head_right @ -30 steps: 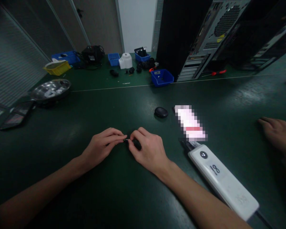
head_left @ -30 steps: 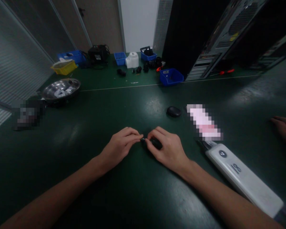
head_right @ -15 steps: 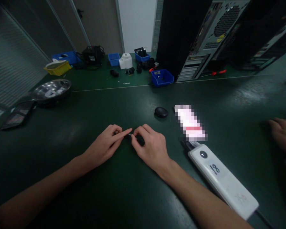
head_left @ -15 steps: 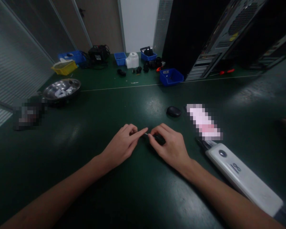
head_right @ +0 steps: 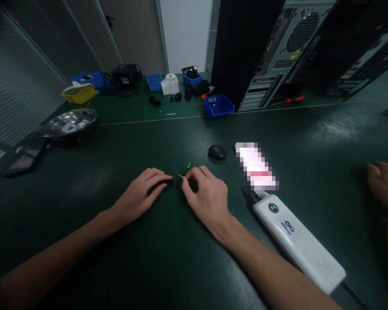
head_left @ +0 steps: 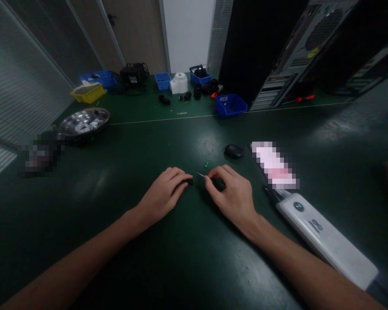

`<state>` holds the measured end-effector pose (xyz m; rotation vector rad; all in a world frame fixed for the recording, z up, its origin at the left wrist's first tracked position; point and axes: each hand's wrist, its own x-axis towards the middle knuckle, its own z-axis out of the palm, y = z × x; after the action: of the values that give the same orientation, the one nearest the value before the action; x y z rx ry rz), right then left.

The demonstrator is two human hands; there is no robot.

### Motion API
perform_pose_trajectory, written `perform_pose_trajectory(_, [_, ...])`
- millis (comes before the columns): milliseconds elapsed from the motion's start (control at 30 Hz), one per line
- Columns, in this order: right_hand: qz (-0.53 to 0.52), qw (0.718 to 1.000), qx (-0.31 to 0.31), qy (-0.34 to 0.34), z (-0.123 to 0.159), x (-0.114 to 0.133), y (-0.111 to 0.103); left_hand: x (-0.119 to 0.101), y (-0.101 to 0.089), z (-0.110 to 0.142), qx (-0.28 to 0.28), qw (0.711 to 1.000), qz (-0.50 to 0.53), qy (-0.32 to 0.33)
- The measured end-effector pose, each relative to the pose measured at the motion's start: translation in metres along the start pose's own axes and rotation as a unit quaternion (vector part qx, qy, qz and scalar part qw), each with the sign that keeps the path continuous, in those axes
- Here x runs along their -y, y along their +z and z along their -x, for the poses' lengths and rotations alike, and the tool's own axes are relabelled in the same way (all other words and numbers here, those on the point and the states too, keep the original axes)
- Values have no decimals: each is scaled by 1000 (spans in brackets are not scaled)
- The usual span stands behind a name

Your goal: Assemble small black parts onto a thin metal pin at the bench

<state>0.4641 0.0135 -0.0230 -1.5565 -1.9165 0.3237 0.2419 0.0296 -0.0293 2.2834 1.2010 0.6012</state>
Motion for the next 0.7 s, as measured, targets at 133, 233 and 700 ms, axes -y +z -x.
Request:
perform_pose_trajectory(133, [-63,997,-39,-11,1,3,-2,-9,7,-17,2,999,38,-15])
perform_pose_trajectory(233, [-100,992,-75,-22,1,5,-4,-14,7,-38,-4,1000,8,4])
perform_pose_trajectory(700, [-151,981,-117,-28,0,2,-5,-3,-2,-102,132,980,-26,145])
